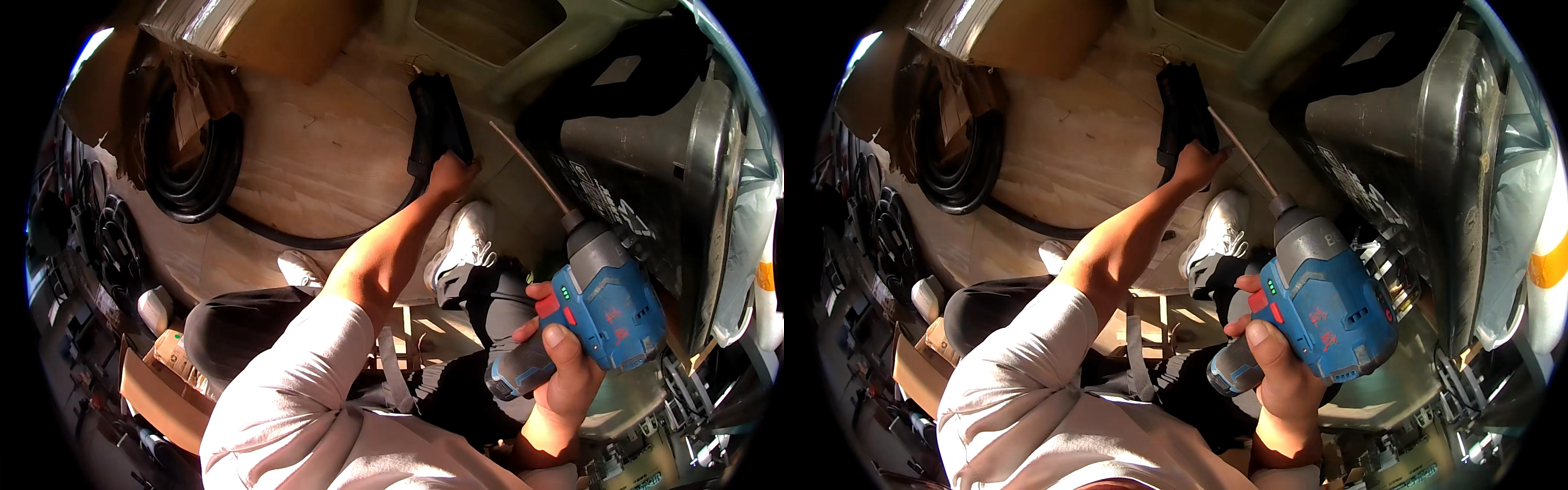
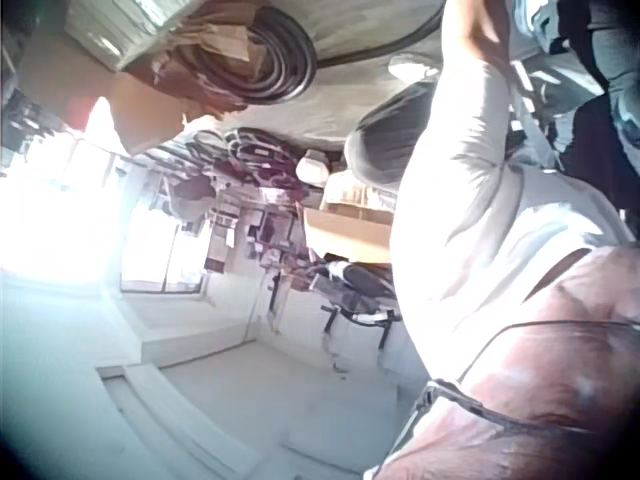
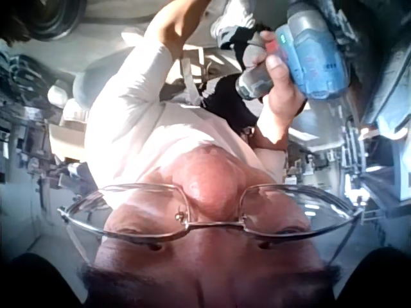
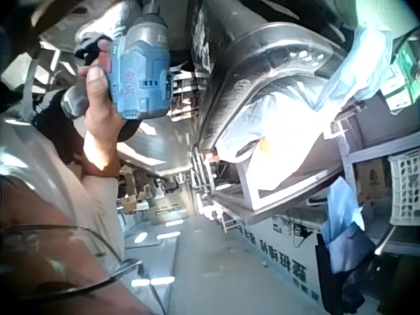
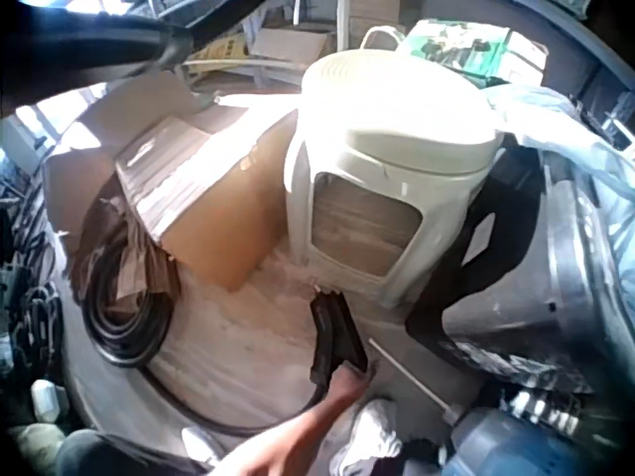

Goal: The person uses a power drill and a screwdriver to remove screws from a black plastic housing, then pulls out and examines a bundle of wires and connectors before using a screwdriver and pliers to manipulate components within the housing.

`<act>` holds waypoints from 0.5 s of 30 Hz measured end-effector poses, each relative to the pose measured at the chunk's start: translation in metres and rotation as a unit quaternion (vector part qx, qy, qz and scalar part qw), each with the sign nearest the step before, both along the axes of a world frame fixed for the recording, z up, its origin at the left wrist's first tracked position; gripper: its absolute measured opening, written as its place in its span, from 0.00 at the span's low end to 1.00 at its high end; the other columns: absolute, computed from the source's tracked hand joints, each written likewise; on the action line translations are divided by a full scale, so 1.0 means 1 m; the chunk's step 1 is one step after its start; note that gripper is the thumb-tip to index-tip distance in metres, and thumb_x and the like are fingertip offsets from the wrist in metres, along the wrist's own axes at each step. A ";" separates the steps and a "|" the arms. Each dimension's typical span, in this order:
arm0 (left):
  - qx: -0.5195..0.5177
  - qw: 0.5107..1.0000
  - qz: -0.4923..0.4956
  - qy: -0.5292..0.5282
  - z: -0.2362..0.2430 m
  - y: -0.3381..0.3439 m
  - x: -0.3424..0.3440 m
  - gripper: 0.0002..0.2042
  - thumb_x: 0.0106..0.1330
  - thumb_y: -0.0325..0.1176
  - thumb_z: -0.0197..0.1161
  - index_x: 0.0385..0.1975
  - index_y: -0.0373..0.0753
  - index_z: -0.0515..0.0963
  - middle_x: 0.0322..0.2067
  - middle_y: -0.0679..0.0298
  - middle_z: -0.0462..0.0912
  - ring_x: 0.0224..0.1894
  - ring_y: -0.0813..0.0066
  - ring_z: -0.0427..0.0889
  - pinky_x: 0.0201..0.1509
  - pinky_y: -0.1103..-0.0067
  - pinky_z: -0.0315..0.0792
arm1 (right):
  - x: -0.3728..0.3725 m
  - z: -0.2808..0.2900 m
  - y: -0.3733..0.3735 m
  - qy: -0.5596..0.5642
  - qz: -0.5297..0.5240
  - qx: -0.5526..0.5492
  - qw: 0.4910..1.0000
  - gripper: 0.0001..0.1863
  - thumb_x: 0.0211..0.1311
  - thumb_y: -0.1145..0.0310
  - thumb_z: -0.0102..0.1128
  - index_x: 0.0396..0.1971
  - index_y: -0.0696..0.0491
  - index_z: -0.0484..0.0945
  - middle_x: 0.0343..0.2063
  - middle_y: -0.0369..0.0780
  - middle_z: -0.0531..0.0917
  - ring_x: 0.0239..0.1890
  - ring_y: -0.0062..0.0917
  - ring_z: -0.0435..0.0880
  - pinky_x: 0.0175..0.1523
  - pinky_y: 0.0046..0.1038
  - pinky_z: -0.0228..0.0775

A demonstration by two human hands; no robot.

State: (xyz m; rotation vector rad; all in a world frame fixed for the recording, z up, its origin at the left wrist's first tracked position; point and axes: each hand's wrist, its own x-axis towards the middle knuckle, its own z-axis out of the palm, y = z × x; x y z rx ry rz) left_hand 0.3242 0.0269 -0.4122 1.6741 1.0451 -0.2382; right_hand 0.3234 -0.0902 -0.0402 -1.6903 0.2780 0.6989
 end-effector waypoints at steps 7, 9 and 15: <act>-0.390 0.910 0.118 -0.072 0.013 0.016 0.003 0.21 0.61 0.41 0.69 0.13 0.30 0.78 0.16 0.57 0.81 0.20 0.73 0.82 0.27 0.74 0.75 | 0.003 -0.002 0.005 0.006 0.009 -0.009 1.000 0.32 0.51 0.64 0.64 0.55 0.63 0.70 0.42 0.51 0.81 0.25 0.29 0.81 0.32 0.26 0.77; -0.254 0.962 0.095 -0.033 0.017 0.015 0.002 0.19 0.60 0.41 0.67 0.20 0.27 0.79 0.21 0.51 0.83 0.23 0.68 0.84 0.29 0.72 0.77 | 0.000 0.001 0.007 0.015 -0.004 -0.005 1.000 0.32 0.50 0.64 0.64 0.56 0.62 0.70 0.42 0.51 0.81 0.25 0.29 0.81 0.32 0.26 0.77; 0.020 0.993 0.120 0.008 0.025 -0.013 -0.001 0.26 0.56 0.49 0.66 0.33 0.23 0.81 0.37 0.35 0.82 0.47 0.41 0.82 0.52 0.60 0.77 | 0.000 -0.001 0.006 0.014 -0.018 -0.016 1.000 0.32 0.49 0.64 0.65 0.55 0.62 0.70 0.41 0.52 0.82 0.25 0.28 0.81 0.32 0.26 0.76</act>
